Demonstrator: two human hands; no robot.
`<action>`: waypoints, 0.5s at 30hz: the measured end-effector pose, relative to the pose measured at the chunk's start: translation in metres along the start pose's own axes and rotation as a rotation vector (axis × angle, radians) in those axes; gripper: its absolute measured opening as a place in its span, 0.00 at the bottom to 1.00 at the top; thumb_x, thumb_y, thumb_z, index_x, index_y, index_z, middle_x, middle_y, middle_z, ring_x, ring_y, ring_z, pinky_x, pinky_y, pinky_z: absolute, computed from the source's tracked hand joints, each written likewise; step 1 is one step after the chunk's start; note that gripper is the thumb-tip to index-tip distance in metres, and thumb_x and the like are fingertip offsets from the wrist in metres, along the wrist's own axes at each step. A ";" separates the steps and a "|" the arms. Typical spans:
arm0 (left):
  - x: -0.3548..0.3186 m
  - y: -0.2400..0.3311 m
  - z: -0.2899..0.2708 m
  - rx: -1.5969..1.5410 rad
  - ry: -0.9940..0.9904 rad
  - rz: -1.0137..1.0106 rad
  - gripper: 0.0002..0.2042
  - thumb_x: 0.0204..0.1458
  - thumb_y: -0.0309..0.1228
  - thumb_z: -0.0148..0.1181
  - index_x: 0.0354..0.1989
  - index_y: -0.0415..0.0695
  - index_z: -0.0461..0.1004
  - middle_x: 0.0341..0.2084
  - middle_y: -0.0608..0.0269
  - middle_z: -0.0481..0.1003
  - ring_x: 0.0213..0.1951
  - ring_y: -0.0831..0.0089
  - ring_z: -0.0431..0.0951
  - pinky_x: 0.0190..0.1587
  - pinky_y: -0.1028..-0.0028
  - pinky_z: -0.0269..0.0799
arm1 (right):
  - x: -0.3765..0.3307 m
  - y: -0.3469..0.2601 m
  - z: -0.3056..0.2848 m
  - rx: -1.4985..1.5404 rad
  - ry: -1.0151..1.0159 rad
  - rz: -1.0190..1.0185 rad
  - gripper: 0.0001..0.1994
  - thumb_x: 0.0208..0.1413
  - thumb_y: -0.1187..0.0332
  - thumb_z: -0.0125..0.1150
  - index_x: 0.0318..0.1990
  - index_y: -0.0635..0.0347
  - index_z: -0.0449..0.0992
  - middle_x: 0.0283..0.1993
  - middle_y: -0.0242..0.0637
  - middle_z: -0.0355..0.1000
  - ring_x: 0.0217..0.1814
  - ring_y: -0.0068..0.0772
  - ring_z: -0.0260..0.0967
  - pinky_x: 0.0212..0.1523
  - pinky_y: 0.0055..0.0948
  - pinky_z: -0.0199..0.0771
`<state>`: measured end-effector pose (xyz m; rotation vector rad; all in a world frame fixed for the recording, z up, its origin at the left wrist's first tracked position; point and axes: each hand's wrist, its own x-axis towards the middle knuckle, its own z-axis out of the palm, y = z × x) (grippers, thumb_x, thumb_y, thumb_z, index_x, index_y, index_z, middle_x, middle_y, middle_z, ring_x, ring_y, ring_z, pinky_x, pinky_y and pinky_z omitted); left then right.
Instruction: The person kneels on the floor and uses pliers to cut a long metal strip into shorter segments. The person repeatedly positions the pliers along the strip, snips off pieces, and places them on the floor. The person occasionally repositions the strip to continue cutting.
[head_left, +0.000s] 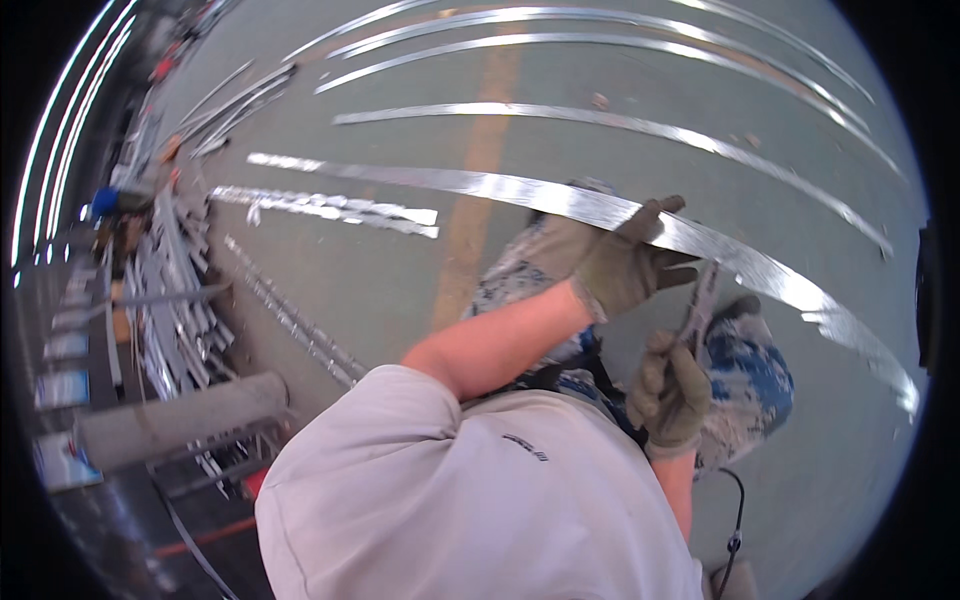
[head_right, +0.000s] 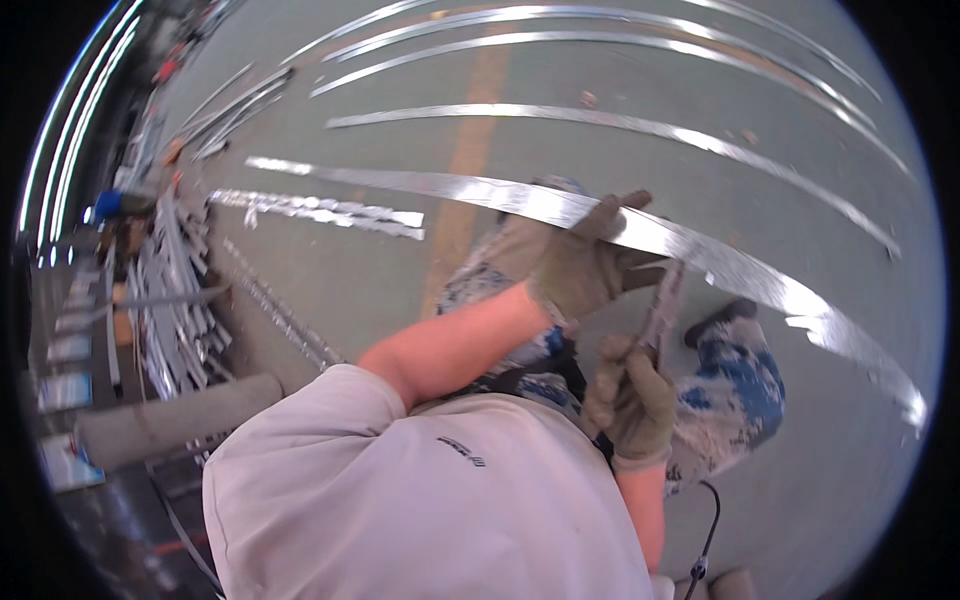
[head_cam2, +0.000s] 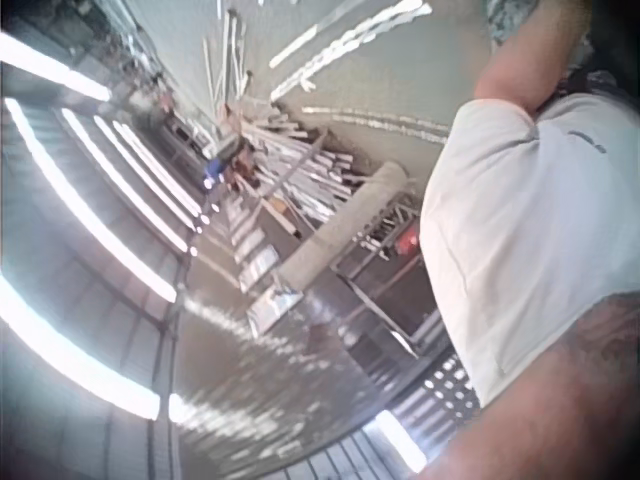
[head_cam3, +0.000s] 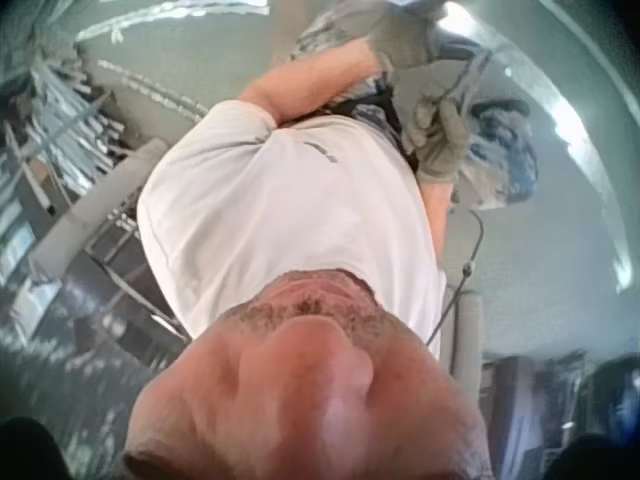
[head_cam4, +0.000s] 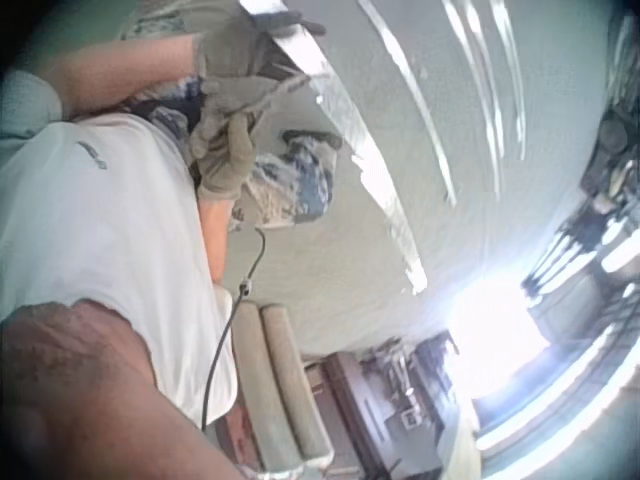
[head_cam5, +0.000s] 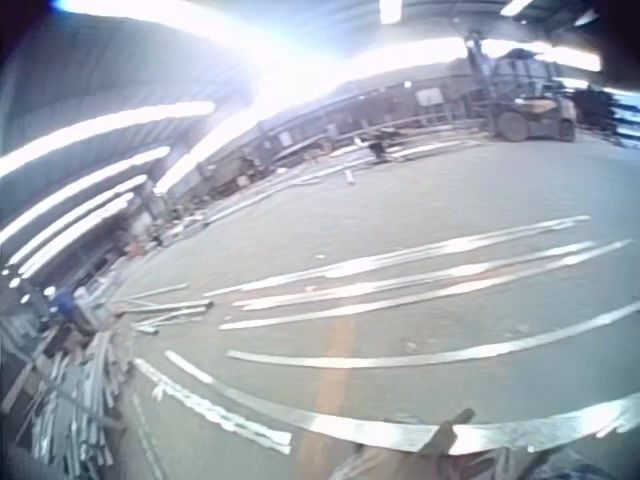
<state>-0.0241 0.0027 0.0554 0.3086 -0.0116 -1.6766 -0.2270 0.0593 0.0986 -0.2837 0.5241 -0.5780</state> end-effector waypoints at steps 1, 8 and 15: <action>-0.003 0.002 0.000 -0.007 0.016 0.030 0.24 0.69 0.46 0.54 0.69 0.50 0.65 0.58 0.53 0.77 0.57 0.50 0.80 0.58 0.48 0.74 | 0.000 -0.001 -0.004 0.023 -0.030 -0.009 0.21 0.74 0.57 0.50 0.60 0.67 0.72 0.32 0.37 0.72 0.21 0.31 0.67 0.17 0.34 0.70; -0.010 0.008 0.008 -0.056 0.174 0.015 0.22 0.73 0.49 0.43 0.67 0.52 0.66 0.55 0.59 0.78 0.51 0.61 0.84 0.50 0.57 0.86 | 0.000 -0.005 -0.012 0.110 -0.234 0.017 0.21 0.77 0.60 0.43 0.66 0.68 0.65 0.38 0.39 0.74 0.26 0.32 0.70 0.20 0.33 0.70; 0.018 -0.021 0.035 0.049 -0.071 0.013 0.24 0.70 0.49 0.51 0.69 0.54 0.64 0.53 0.60 0.78 0.52 0.62 0.84 0.48 0.63 0.86 | -0.020 -0.044 -0.018 0.085 -0.176 -0.157 0.20 0.75 0.65 0.43 0.63 0.74 0.66 0.30 0.34 0.68 0.16 0.17 0.52 0.10 0.22 0.51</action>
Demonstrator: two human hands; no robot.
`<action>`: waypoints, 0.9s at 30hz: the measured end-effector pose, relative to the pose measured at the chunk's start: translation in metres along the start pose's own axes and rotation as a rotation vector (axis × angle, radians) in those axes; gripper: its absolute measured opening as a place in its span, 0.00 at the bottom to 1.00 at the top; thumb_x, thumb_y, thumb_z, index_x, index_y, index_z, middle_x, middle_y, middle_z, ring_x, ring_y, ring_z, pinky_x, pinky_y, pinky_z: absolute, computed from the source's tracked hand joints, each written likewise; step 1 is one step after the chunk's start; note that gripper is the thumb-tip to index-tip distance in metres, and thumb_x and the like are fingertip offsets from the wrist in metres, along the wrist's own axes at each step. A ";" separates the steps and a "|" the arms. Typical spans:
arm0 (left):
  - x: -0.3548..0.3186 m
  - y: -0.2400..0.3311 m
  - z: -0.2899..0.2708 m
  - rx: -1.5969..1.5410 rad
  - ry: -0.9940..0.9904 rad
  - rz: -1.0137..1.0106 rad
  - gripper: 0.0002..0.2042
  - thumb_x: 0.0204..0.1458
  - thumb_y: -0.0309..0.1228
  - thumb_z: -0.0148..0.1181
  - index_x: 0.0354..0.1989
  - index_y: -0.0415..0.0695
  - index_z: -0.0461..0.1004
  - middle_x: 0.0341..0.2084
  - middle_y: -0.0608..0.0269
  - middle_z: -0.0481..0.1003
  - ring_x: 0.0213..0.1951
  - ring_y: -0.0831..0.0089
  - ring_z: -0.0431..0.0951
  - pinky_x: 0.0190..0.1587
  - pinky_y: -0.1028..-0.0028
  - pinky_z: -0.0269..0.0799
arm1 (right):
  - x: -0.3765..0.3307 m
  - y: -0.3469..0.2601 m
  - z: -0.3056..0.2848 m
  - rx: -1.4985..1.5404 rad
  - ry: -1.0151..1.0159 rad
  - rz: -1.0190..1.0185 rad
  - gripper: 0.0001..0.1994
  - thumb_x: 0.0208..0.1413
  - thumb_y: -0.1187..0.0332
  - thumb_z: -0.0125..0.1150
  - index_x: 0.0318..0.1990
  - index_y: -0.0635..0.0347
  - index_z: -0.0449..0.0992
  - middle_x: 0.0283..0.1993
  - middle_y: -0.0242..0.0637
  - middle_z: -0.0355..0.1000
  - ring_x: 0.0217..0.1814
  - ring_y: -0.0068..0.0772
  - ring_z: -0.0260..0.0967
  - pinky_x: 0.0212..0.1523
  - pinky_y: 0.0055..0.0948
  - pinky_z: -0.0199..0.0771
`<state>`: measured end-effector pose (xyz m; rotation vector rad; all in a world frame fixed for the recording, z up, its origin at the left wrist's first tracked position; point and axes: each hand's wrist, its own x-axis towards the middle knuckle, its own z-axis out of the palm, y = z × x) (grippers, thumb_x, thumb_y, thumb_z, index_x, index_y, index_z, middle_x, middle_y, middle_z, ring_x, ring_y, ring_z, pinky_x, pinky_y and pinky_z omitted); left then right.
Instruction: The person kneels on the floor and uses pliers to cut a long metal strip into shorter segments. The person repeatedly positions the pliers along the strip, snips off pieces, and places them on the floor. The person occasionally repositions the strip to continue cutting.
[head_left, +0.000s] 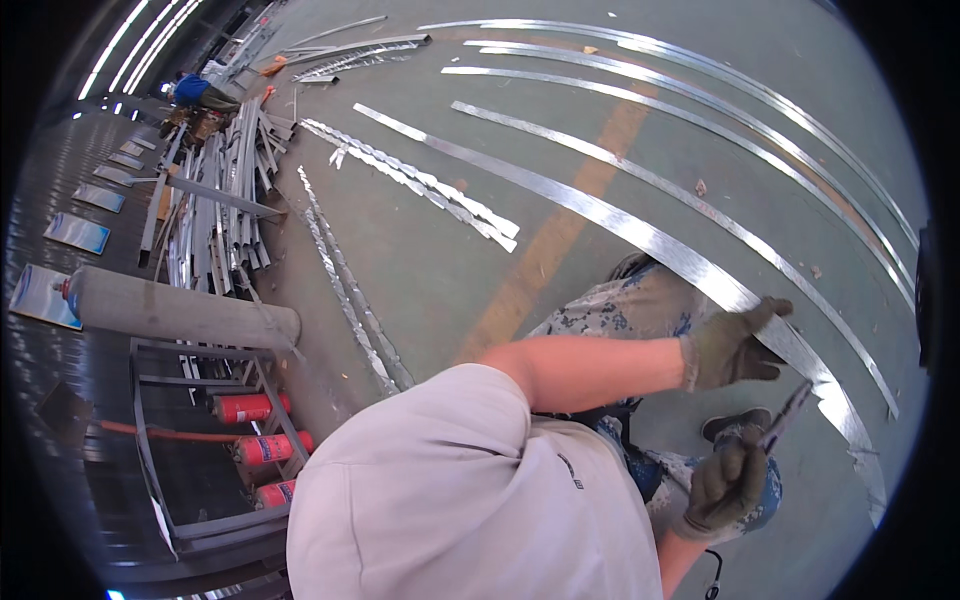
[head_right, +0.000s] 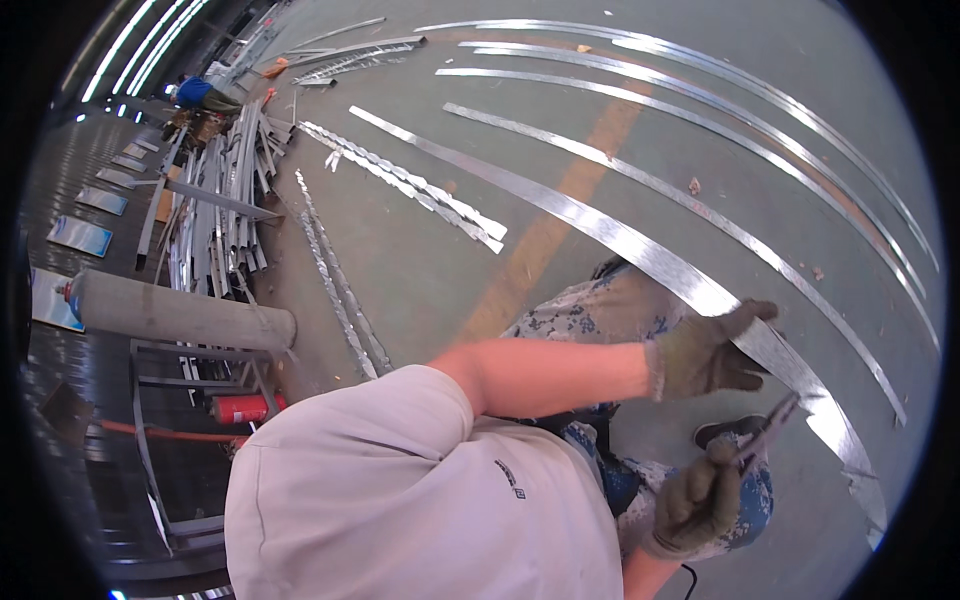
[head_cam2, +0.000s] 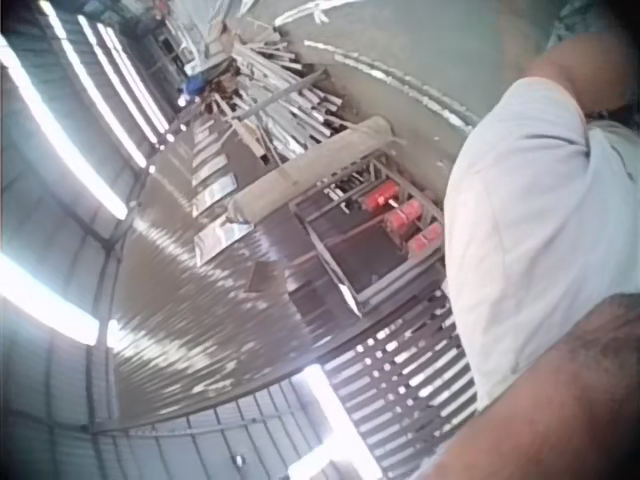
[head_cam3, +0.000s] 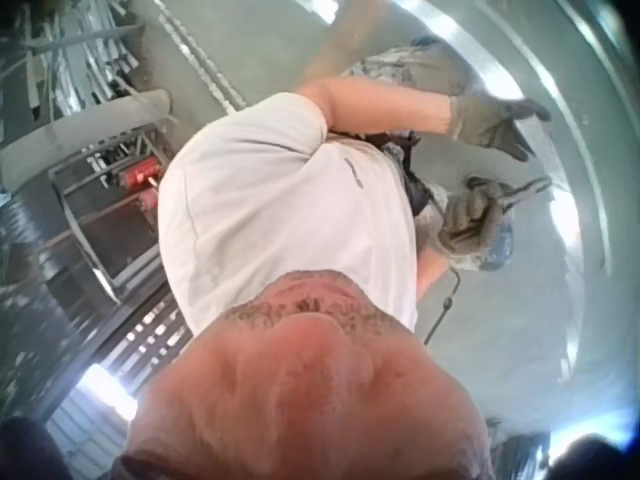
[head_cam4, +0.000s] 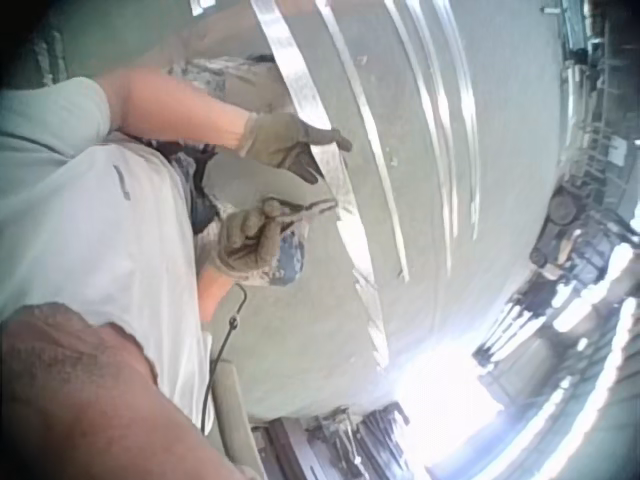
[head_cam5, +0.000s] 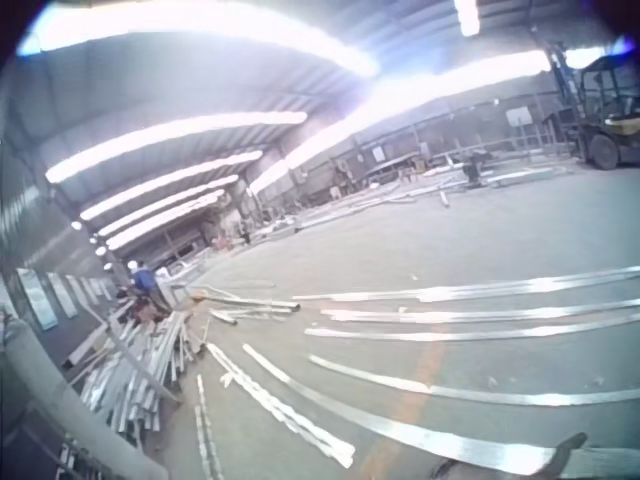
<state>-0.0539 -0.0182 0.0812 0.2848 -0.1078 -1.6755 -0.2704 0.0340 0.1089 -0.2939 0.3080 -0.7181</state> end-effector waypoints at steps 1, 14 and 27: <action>0.004 -0.004 0.005 -0.017 0.008 -0.028 0.24 0.70 0.48 0.53 0.70 0.55 0.64 0.52 0.59 0.79 0.50 0.63 0.84 0.45 0.64 0.87 | -0.002 -0.013 -0.006 -0.002 -0.059 0.025 0.20 0.76 0.65 0.42 0.63 0.74 0.66 0.29 0.33 0.66 0.14 0.18 0.51 0.09 0.23 0.49; 0.002 -0.011 -0.006 0.085 0.009 -0.119 0.22 0.67 0.56 0.55 0.59 0.55 0.73 0.48 0.64 0.81 0.51 0.66 0.84 0.44 0.64 0.84 | -0.028 -0.042 -0.038 -0.157 -0.052 -0.024 0.19 0.77 0.62 0.41 0.64 0.69 0.64 0.28 0.30 0.60 0.14 0.21 0.50 0.09 0.24 0.49; 0.025 -0.020 -0.067 0.022 -0.113 -0.038 0.22 0.68 0.51 0.55 0.61 0.50 0.69 0.52 0.63 0.75 0.56 0.63 0.76 0.61 0.54 0.77 | -0.019 0.002 0.017 -0.430 0.652 -0.032 0.24 0.69 0.61 0.55 0.68 0.63 0.71 0.30 0.23 0.64 0.23 0.17 0.58 0.23 0.20 0.66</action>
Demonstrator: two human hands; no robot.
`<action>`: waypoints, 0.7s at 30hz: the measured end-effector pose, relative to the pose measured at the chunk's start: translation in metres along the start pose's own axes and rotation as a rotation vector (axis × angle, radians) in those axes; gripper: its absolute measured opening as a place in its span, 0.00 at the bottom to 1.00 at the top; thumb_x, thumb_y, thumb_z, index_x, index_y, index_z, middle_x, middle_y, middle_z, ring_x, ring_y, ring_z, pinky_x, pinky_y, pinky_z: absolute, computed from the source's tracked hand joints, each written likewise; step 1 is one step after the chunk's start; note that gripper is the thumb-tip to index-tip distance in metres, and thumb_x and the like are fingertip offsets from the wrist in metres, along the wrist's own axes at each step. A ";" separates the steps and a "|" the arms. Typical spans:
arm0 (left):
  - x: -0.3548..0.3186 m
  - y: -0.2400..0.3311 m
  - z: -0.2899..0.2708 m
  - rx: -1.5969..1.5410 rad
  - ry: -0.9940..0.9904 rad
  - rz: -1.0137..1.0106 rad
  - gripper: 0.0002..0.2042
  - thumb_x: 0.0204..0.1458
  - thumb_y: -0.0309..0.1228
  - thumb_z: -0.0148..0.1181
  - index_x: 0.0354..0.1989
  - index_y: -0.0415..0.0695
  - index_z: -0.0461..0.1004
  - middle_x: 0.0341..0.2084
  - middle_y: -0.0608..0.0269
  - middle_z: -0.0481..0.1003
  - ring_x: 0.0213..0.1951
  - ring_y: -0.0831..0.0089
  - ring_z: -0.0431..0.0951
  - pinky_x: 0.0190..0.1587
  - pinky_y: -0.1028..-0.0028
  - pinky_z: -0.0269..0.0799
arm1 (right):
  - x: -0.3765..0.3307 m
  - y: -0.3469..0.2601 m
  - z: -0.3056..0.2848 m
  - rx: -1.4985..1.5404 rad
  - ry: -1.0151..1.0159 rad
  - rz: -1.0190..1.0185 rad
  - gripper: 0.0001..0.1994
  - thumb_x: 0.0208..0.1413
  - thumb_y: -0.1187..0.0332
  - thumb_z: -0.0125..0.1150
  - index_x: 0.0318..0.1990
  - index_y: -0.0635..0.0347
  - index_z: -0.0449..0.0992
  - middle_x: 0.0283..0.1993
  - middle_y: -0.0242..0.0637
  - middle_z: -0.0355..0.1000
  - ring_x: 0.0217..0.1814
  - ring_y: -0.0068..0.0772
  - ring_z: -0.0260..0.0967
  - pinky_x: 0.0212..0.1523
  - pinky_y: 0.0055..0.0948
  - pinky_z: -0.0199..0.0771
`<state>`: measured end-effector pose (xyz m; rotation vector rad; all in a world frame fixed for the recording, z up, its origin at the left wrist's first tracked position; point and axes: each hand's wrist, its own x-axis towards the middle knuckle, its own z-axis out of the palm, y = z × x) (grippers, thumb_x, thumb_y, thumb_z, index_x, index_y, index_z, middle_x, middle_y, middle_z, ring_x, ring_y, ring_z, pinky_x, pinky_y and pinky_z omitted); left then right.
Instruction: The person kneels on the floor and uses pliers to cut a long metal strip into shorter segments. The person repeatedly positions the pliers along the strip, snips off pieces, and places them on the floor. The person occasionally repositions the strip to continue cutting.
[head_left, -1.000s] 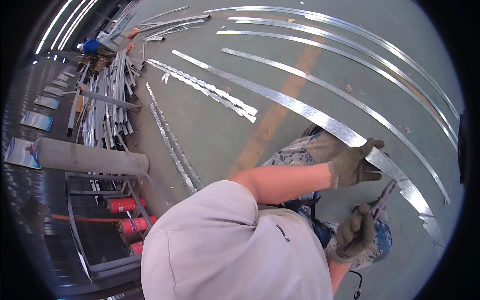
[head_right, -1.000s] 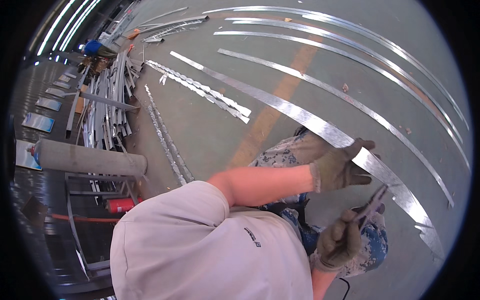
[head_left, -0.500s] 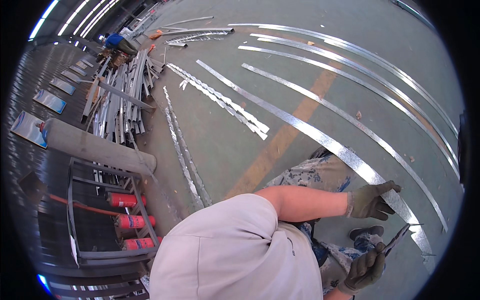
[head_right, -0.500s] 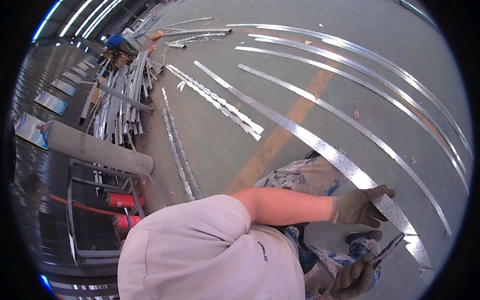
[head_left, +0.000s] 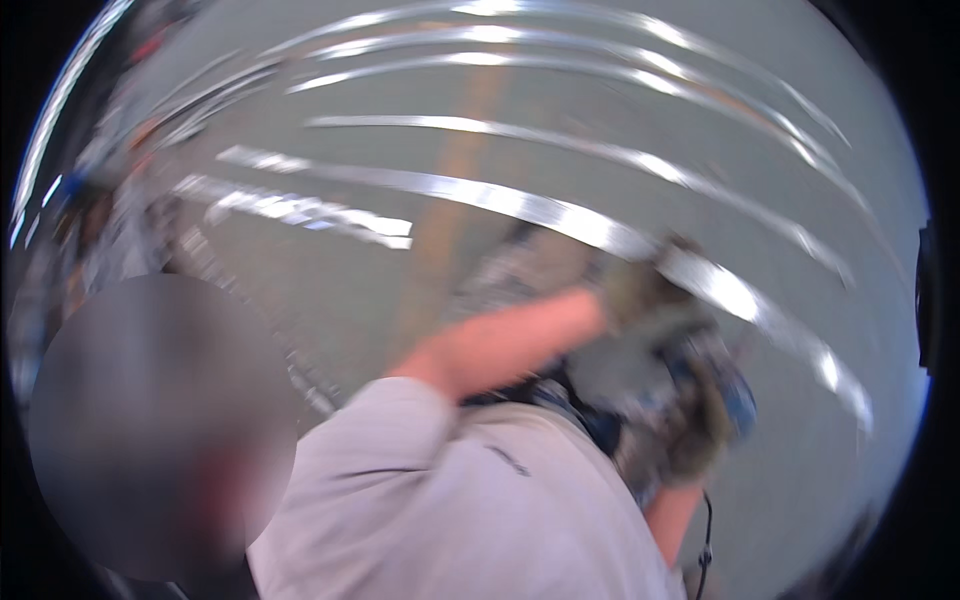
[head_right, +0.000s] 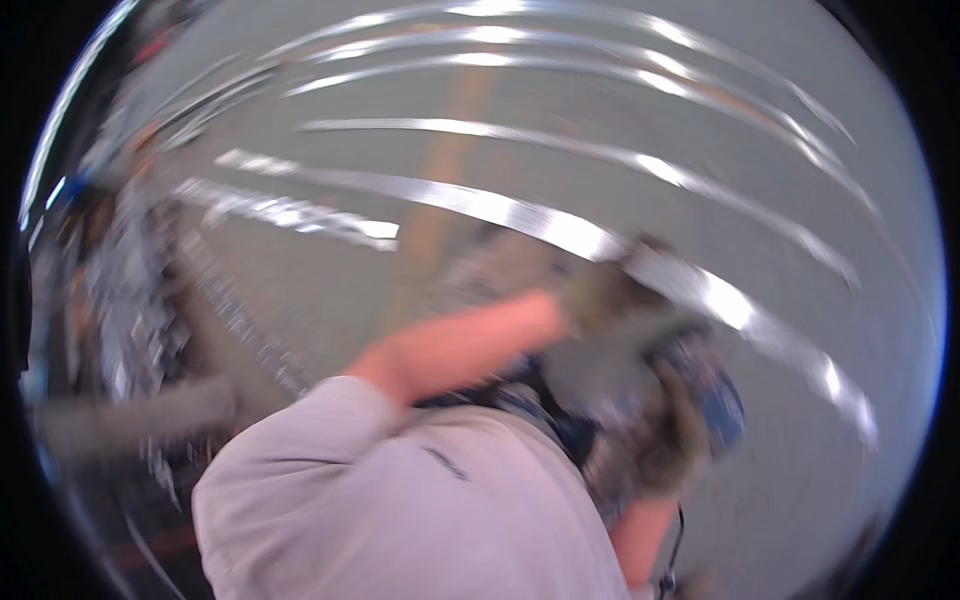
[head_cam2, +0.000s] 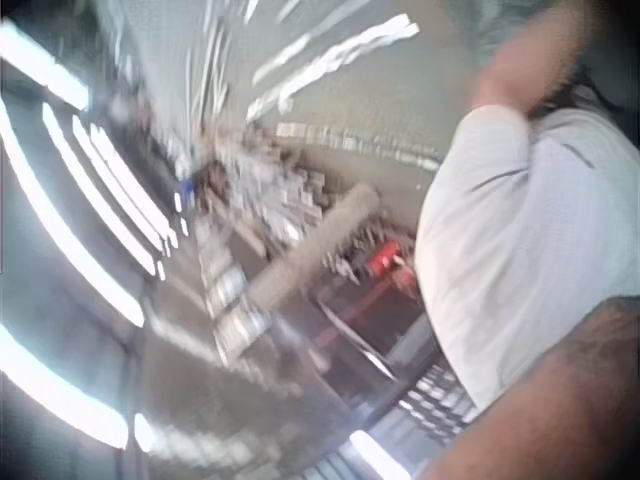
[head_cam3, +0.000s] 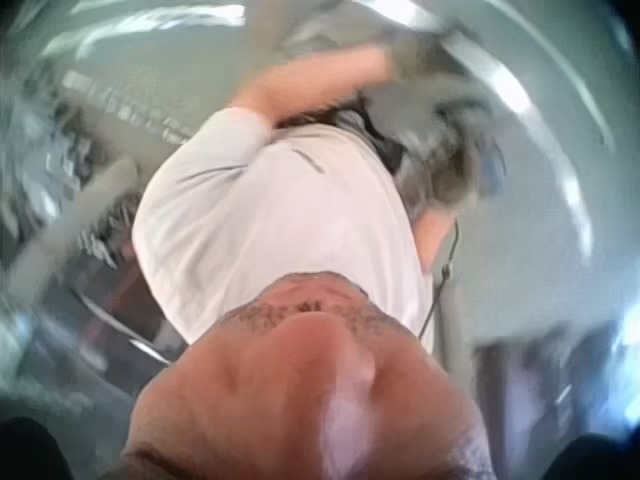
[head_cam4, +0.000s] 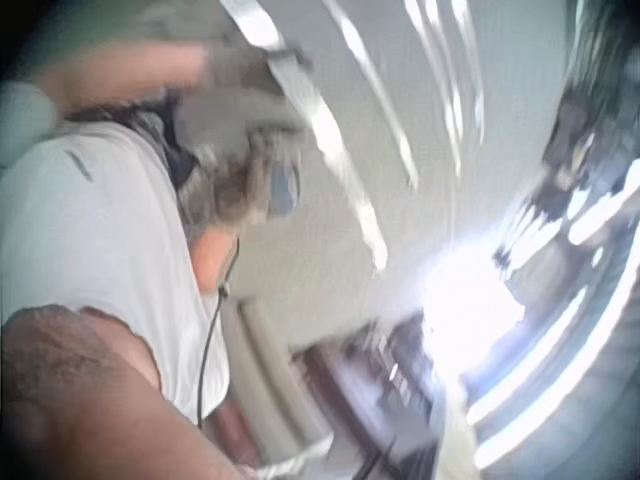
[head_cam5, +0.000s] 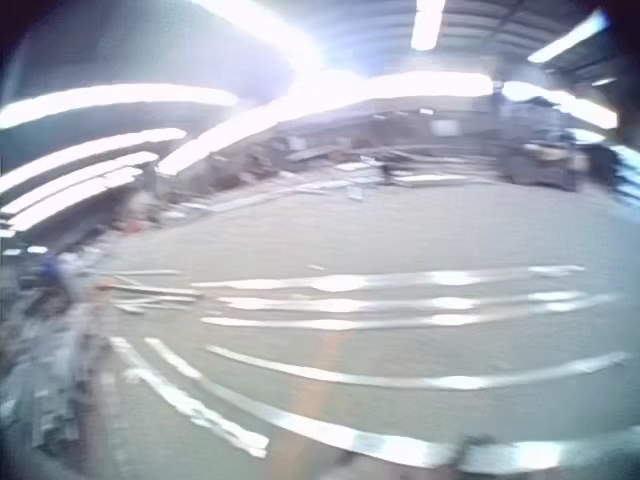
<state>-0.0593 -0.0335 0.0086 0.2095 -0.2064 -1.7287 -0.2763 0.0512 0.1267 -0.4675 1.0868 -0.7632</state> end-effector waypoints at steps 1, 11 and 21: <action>-0.002 0.007 0.006 0.017 0.045 -0.048 0.22 0.69 0.48 0.54 0.64 0.48 0.67 0.56 0.60 0.74 0.60 0.65 0.74 0.65 0.58 0.75 | -0.010 -0.006 0.014 -0.003 -0.033 0.005 0.24 0.69 0.59 0.57 0.66 0.63 0.71 0.35 0.29 0.74 0.27 0.23 0.70 0.28 0.26 0.76; 0.003 0.011 0.015 0.135 0.154 -0.116 0.23 0.73 0.47 0.44 0.63 0.43 0.69 0.53 0.54 0.79 0.52 0.61 0.84 0.57 0.59 0.85 | 0.004 0.010 0.020 -0.366 0.065 0.048 0.19 0.74 0.61 0.55 0.63 0.64 0.71 0.44 0.37 0.78 0.37 0.26 0.76 0.35 0.27 0.77; -0.001 0.015 0.023 0.166 0.176 -0.093 0.23 0.74 0.48 0.42 0.64 0.44 0.69 0.52 0.56 0.79 0.52 0.64 0.83 0.55 0.61 0.84 | 0.022 0.017 0.037 -0.615 0.070 0.088 0.19 0.73 0.58 0.56 0.61 0.61 0.72 0.41 0.33 0.77 0.33 0.23 0.73 0.32 0.25 0.74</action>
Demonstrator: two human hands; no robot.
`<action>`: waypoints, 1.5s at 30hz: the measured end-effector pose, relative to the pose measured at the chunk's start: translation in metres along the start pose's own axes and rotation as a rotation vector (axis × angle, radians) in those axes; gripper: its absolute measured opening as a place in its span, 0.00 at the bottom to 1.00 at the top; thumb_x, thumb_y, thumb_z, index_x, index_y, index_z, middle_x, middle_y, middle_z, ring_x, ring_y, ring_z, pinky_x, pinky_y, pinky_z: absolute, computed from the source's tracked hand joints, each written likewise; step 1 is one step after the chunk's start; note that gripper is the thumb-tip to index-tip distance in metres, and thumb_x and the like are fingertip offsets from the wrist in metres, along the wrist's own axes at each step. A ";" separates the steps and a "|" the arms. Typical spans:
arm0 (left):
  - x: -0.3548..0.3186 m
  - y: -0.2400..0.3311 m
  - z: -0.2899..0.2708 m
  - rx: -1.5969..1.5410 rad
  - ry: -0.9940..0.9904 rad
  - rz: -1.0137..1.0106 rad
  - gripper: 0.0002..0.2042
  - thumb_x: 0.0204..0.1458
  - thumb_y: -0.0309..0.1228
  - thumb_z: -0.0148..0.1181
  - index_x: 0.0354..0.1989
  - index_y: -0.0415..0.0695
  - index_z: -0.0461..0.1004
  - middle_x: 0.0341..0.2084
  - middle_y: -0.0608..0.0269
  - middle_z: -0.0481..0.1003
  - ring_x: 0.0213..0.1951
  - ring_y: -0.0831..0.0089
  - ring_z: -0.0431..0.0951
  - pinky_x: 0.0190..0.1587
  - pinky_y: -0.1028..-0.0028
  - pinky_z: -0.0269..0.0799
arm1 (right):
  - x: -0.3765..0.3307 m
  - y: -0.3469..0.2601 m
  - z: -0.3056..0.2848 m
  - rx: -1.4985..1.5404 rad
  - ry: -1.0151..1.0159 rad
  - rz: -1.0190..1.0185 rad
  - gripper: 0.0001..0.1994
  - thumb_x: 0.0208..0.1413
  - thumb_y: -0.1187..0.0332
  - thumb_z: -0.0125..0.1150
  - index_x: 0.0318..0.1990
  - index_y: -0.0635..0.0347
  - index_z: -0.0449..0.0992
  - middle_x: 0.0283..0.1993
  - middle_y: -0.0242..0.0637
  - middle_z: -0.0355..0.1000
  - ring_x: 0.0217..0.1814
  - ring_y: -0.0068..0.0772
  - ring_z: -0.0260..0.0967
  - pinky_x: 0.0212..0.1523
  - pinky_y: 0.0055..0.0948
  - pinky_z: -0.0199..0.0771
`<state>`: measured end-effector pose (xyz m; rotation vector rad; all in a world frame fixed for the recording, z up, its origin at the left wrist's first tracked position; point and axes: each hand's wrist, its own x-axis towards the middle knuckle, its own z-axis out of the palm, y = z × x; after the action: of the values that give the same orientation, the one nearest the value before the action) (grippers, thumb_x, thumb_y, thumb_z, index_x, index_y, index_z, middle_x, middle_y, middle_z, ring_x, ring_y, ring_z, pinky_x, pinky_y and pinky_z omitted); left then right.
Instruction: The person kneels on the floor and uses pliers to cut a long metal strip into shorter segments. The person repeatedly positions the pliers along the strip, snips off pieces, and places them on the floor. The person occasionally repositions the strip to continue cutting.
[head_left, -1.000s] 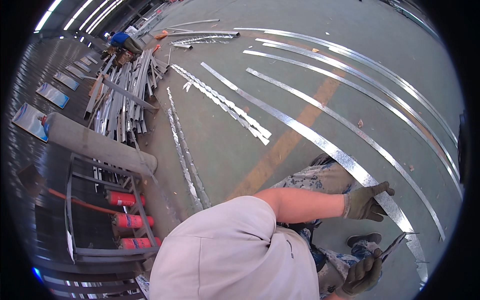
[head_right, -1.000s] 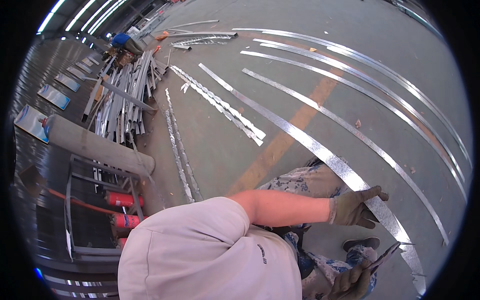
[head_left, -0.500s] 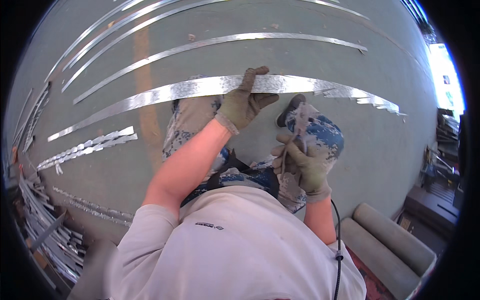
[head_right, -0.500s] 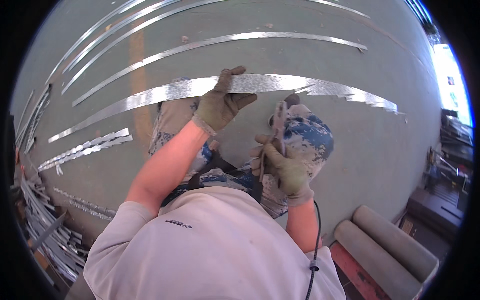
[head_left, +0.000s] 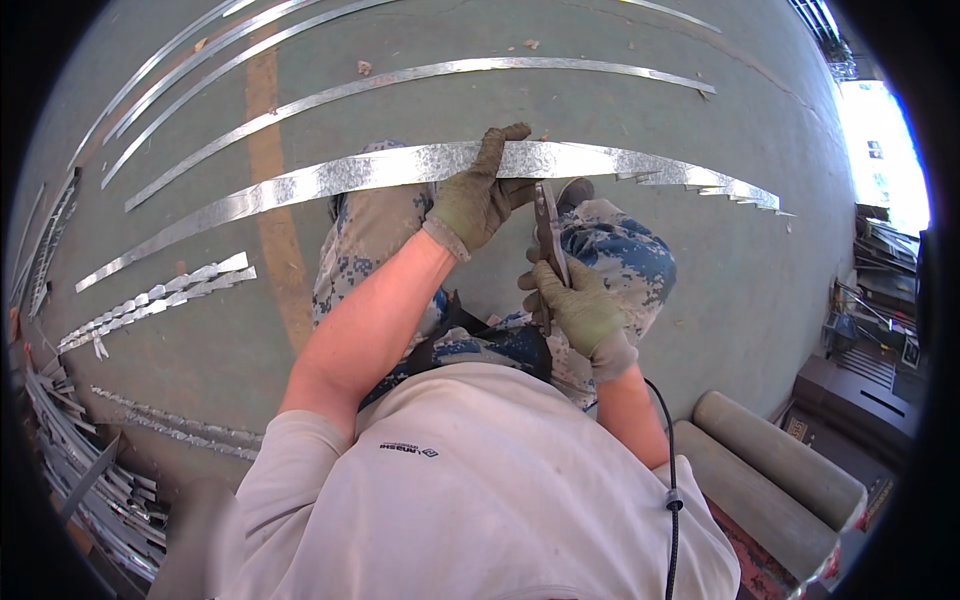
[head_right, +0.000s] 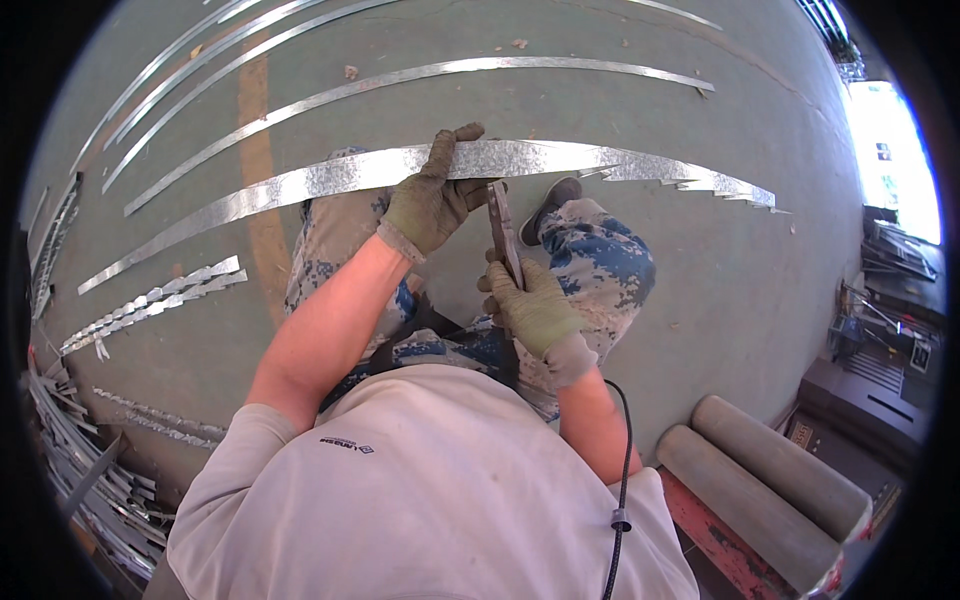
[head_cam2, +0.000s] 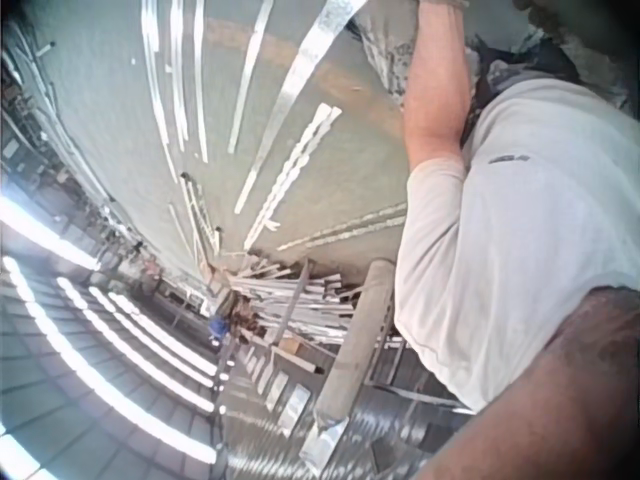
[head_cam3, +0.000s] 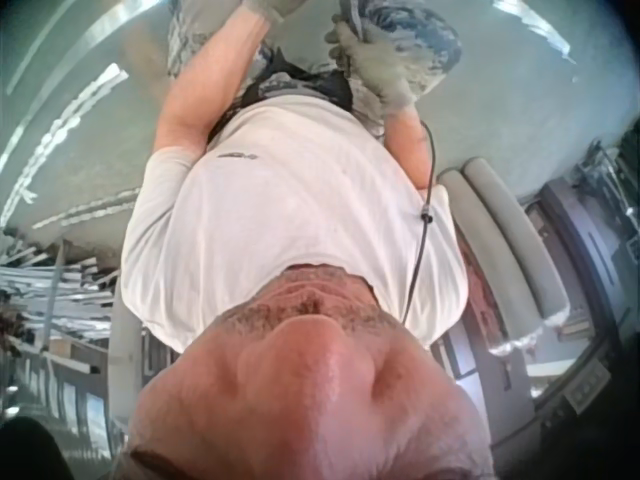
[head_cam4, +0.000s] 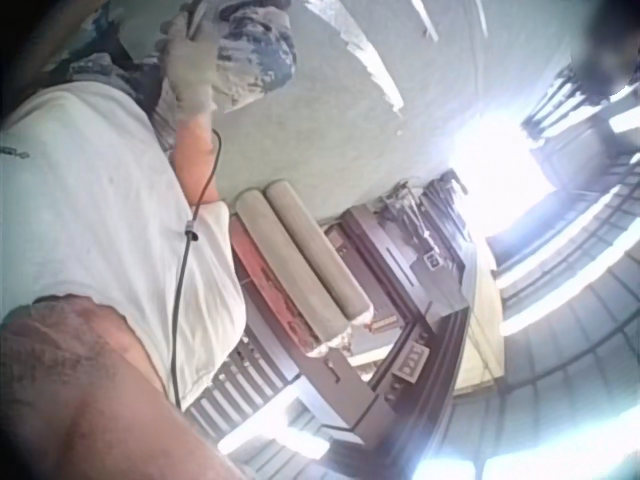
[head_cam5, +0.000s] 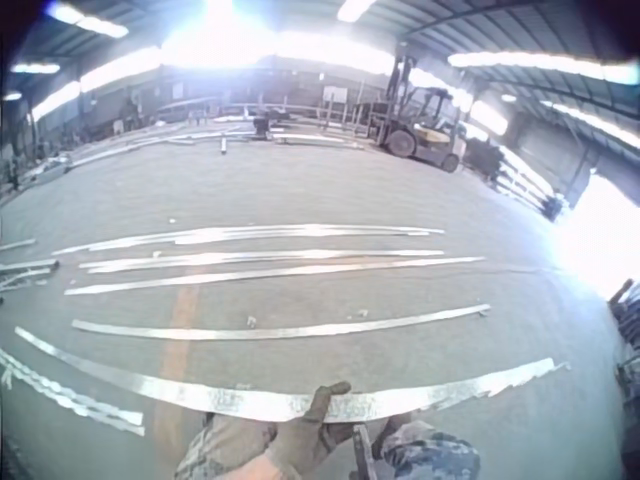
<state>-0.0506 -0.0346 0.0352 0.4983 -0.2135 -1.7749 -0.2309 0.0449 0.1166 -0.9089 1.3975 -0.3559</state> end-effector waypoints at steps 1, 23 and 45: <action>0.000 0.000 0.000 -0.004 -0.005 -0.002 0.23 0.74 0.48 0.42 0.65 0.44 0.69 0.52 0.57 0.79 0.51 0.65 0.83 0.55 0.61 0.84 | 0.001 0.000 0.002 -0.008 0.010 -0.006 0.18 0.73 0.57 0.56 0.61 0.60 0.72 0.41 0.33 0.77 0.33 0.23 0.72 0.32 0.25 0.73; 0.000 -0.002 0.000 -0.025 -0.005 0.002 0.24 0.72 0.48 0.46 0.65 0.41 0.68 0.50 0.54 0.79 0.49 0.61 0.83 0.56 0.57 0.84 | 0.018 0.005 0.023 0.065 0.153 0.014 0.17 0.69 0.56 0.62 0.50 0.62 0.76 0.32 0.32 0.74 0.24 0.23 0.68 0.25 0.26 0.68; -0.003 -0.001 -0.009 0.049 -0.086 0.006 0.26 0.70 0.48 0.51 0.67 0.44 0.65 0.56 0.51 0.77 0.53 0.56 0.82 0.59 0.56 0.81 | 0.024 0.011 -0.017 0.447 -0.321 0.064 0.17 0.67 0.59 0.64 0.52 0.66 0.78 0.31 0.33 0.75 0.20 0.23 0.71 0.18 0.23 0.67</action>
<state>-0.0470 -0.0306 0.0273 0.4560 -0.3186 -1.7906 -0.2455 0.0293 0.0933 -0.5238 0.9933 -0.4309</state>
